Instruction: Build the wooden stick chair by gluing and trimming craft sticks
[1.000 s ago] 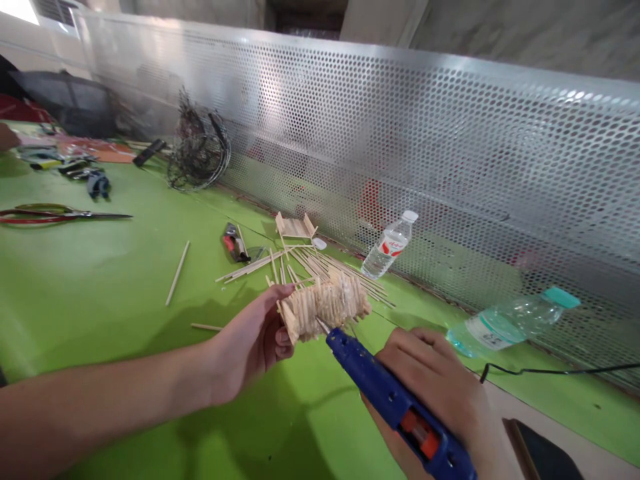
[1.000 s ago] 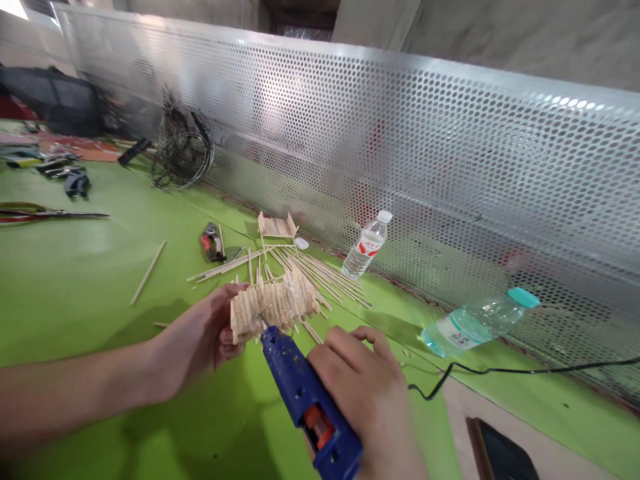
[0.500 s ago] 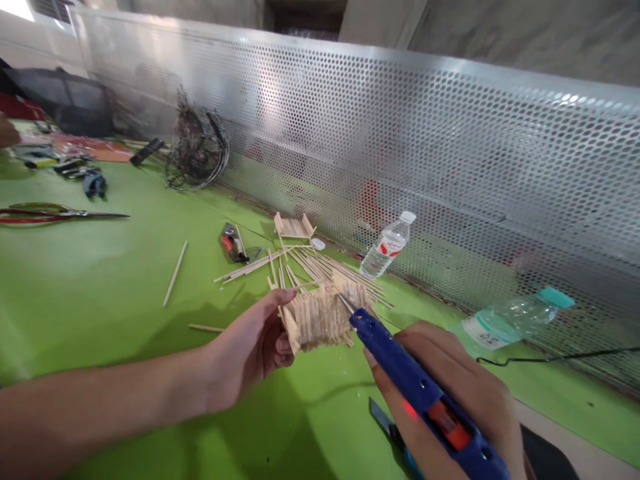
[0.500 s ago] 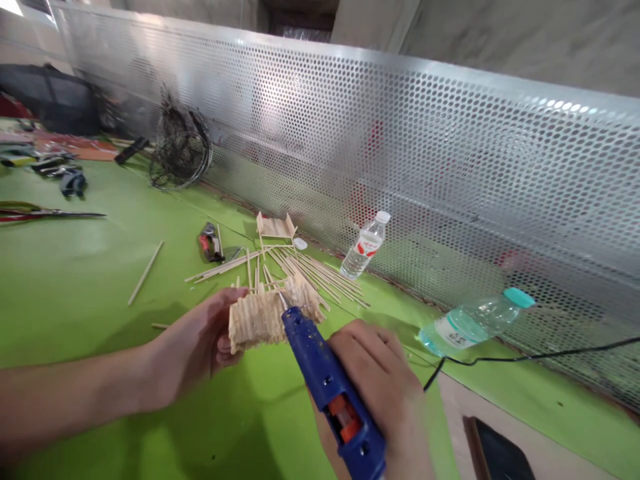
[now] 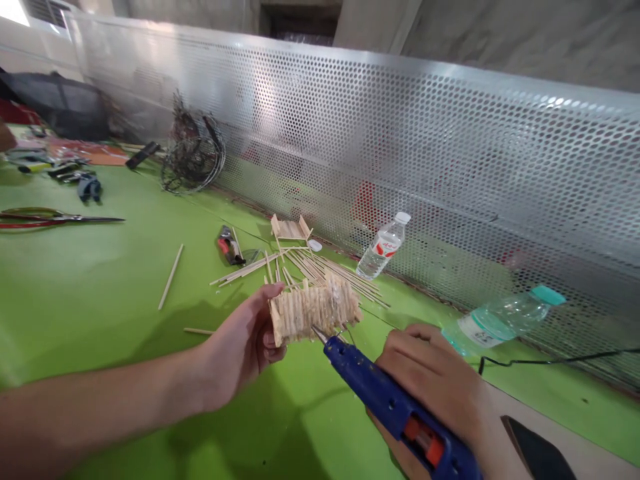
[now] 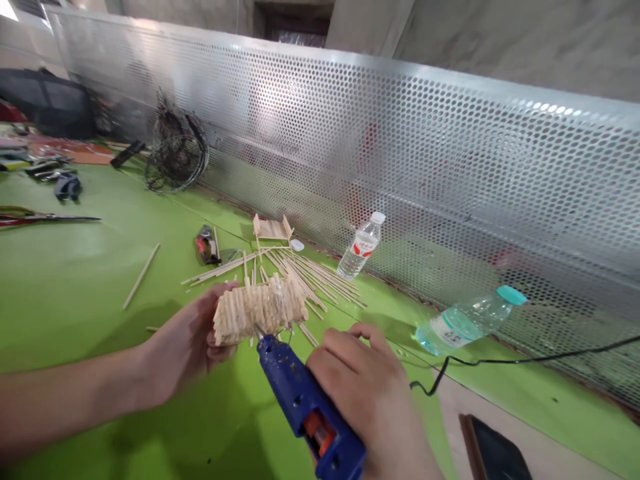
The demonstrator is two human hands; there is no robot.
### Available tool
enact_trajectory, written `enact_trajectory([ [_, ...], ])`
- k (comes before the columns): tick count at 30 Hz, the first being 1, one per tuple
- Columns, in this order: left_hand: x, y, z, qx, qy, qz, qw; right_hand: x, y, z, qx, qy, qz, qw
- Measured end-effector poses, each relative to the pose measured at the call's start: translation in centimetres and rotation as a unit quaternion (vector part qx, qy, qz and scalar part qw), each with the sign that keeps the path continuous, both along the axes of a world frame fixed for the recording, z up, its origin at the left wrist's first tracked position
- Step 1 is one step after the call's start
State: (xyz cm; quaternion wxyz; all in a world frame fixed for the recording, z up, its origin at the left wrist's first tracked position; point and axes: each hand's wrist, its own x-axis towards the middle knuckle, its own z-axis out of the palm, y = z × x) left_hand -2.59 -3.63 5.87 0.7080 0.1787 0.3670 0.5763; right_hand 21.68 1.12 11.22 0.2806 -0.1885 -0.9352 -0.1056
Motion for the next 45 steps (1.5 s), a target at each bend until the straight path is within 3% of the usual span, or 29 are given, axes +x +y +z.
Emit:
enact_trajectory([
  [6, -0.1, -0.2, 0.2, -0.001, 0.015, -0.029, 0.999, -0.3, -1.4, 1.0, -0.070, 0.097, -0.013, 0.993],
  [14, 0.2, -0.3, 0.2, 0.010, 0.013, -0.024, 1.000, -0.2, -1.2, 0.3, -0.065, 0.088, -0.054, 0.993],
  [19, 0.2, 0.0, -0.1, 0.015, 0.009, -0.013, 1.000, -0.1, -1.5, 0.2, -0.124, 0.079, -0.062, 0.987],
  [24, -0.2, 0.1, -0.3, 0.018, 0.009, 0.008, 1.000, -0.1, -0.7, -0.7, -0.058, 0.074, -0.047, 0.994],
  [27, -0.4, 0.1, -0.2, 0.015, 0.009, 0.002, 1.000, -0.2, -0.9, -0.3, -0.065, 0.071, -0.058, 0.994],
  [31, -0.5, 0.1, -0.1, 0.039, 0.004, -0.003, 0.999, -0.7, -2.1, 0.9, -0.154, 0.090, -0.090, 0.980],
  [36, -0.6, 0.1, -0.2, 0.030, 0.008, -0.003, 1.000, -1.4, -2.9, 1.4, -0.196, 0.127, -0.111, 0.966],
  [45, -0.2, 0.0, 0.3, 0.034, 0.020, -0.016, 0.999, -1.5, -3.4, 1.0, -0.183, 0.146, -0.128, 0.964],
])
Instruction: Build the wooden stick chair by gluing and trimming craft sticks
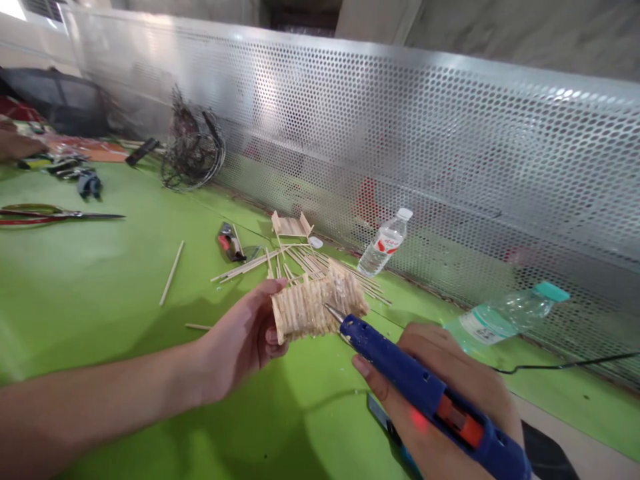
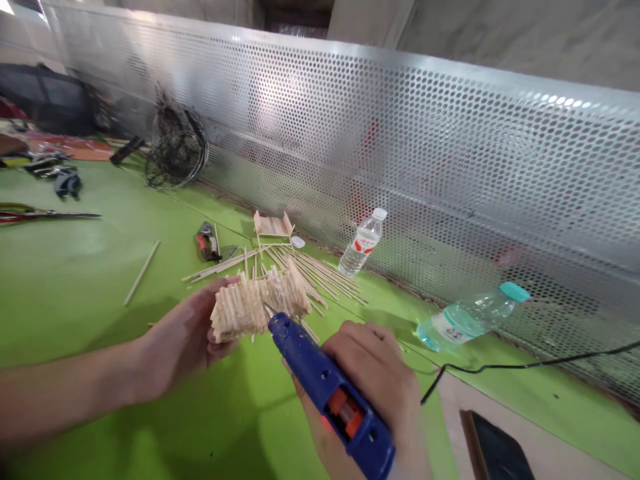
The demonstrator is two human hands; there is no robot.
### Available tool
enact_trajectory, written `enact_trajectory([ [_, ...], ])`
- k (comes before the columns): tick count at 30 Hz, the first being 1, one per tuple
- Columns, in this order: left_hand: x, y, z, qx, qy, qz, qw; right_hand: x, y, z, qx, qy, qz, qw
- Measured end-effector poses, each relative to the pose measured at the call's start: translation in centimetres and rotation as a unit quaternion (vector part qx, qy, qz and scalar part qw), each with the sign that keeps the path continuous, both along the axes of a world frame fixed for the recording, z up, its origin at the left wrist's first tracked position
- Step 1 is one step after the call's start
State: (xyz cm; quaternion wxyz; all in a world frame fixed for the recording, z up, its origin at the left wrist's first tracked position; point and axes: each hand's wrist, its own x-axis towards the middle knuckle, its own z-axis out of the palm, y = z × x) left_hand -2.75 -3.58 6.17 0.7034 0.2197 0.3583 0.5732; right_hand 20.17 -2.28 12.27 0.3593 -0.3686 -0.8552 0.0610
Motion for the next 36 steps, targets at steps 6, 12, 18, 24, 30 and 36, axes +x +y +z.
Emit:
enact_trajectory([
  [6, -0.1, 0.0, -0.2, -0.004, -0.003, 0.005, 1.000, 0.0, 0.3, -0.2, 0.033, -0.062, -0.012, 0.997],
  [12, -0.3, -0.1, -0.2, -0.016, -0.008, 0.017, 1.000, 0.3, 0.6, -0.4, 0.015, -0.076, -0.012, 0.997],
  [18, -0.3, 0.0, -0.1, -0.002, 0.004, 0.005, 1.000, 0.2, 0.6, 0.7, 0.008, -0.052, 0.007, 0.999],
  [24, -0.3, -0.1, 0.0, -0.015, 0.011, -0.002, 1.000, 0.0, 0.3, 0.6, -0.002, 0.002, 0.000, 1.000],
  [30, -0.2, 0.0, -0.3, -0.008, 0.012, -0.002, 1.000, 0.0, 0.5, 0.2, 0.002, -0.024, 0.014, 1.000],
  [36, -0.3, -0.2, 0.0, -0.015, 0.014, -0.005, 1.000, 0.2, 0.4, 0.3, 0.001, -0.059, -0.024, 0.998],
])
